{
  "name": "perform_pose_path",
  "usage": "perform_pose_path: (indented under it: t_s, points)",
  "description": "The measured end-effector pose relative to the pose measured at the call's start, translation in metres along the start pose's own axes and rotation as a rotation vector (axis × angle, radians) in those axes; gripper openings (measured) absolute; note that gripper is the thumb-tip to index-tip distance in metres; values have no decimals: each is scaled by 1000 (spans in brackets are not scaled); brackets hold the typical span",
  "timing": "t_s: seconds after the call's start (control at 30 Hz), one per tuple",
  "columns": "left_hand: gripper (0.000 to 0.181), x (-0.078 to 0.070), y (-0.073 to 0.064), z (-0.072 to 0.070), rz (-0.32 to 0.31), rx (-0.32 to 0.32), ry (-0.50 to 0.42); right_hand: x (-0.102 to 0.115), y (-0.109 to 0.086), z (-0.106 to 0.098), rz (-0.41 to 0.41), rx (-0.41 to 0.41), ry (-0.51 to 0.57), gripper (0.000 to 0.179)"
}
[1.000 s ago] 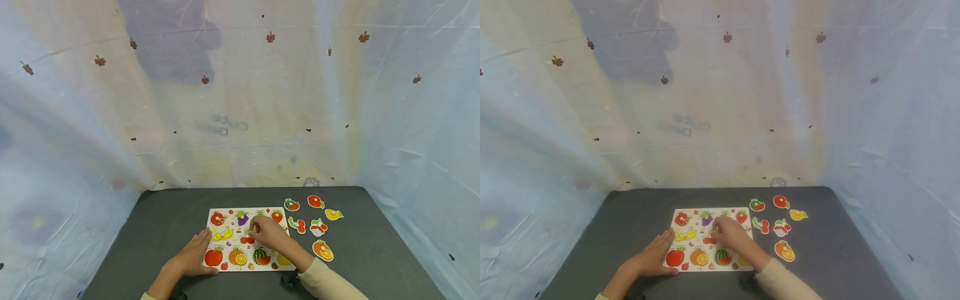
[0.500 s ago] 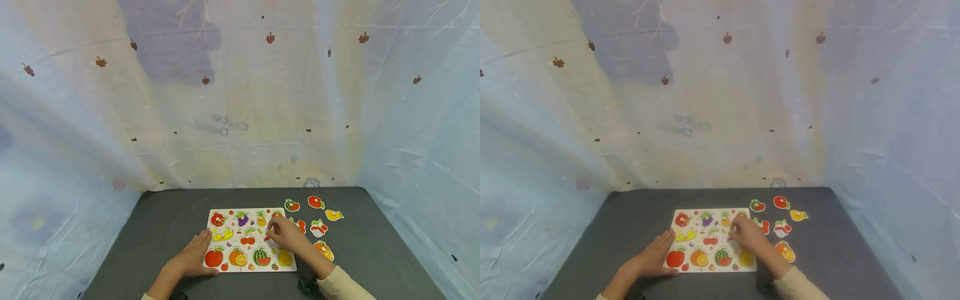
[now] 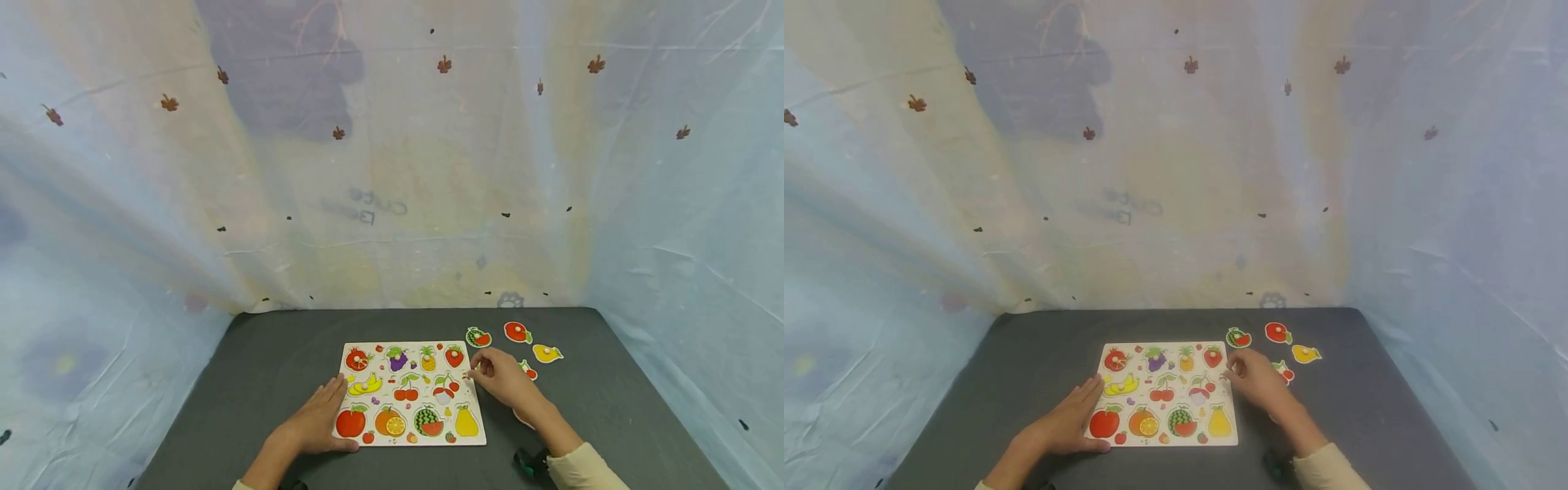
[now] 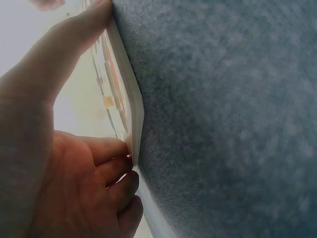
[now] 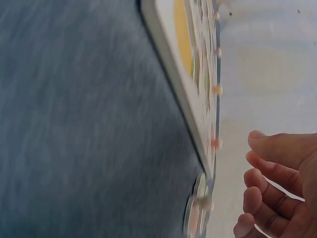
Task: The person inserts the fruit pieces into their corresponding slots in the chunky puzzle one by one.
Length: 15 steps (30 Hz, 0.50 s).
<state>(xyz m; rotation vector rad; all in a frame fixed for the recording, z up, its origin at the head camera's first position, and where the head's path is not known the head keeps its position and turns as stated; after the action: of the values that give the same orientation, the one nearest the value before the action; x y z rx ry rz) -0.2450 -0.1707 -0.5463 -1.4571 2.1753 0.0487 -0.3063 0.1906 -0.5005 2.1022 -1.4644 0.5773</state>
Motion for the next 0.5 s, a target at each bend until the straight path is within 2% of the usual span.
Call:
perform_pose_path:
  t_s: [0.3, 0.5]
  points:
    - [125, -1, 0, 0, 0, 8, 2, -29, -6, -14, 51, -11, -36, 14]
    - [125, -2, -1, -1, -3, 8, -11, -48, -6, -15, 77, 20, -27, 12]
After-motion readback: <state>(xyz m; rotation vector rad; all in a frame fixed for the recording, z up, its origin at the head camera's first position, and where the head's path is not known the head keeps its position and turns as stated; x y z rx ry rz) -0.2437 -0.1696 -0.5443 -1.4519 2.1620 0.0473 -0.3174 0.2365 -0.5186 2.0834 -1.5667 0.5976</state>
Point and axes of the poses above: each hand's wrist, its own y-axis towards the middle knuckle, its own z-axis out of the palm, x = y × z, the point moved 8 cm from there along y, towards the middle knuckle, and after that the axes turned 2 degrees about x, right-handed, at the moved point
